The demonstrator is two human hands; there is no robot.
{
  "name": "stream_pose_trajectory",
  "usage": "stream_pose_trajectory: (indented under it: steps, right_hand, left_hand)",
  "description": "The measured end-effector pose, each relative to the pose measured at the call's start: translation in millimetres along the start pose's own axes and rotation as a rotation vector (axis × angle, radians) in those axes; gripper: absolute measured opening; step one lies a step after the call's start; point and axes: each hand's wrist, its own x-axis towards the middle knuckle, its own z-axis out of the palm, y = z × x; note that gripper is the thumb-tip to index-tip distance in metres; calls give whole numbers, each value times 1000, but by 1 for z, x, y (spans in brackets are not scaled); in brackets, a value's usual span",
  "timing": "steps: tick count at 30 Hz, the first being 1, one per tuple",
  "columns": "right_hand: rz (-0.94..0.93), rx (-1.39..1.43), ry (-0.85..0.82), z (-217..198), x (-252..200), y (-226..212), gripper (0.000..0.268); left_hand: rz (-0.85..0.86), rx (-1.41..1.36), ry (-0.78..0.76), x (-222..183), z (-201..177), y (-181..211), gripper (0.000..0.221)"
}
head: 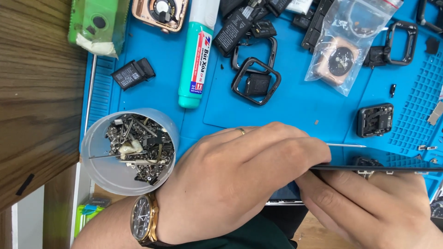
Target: A technician at a workbench prying open a smartphone to inspect and repair its internal components.
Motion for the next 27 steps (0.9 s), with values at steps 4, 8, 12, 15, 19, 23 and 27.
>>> stream_pose_trajectory:
  steps: [4, 8, 12, 15, 19, 23, 27]
  right_hand:
    - [3, 12, -32, 1, -3, 3, 37]
    - [-25, -33, -93, 5, -5, 5, 53]
    - [-114, -17, -47, 3, 0, 8, 51]
    - [-186, -49, 24, 7, -1, 14, 39]
    - [-109, 35, 78, 9, 0, 10, 29]
    - [-63, 4, 396, 18, 4, 4, 13]
    - [-44, -8, 408, 15, 10, -3, 8]
  left_hand:
    - [-23, 11, -24, 1, -1, -1, 43]
    - [-73, 20, -41, 2, -4, 0, 40]
    - [-77, 48, -54, 1, -5, 2, 42]
    - [-36, 178, -107, -12, -2, -4, 60]
    - [-37, 267, -89, -18, -1, 9, 58]
    - [57, 455, 23, -29, 3, 10, 51]
    - [16, 255, -116, -39, -6, 12, 56]
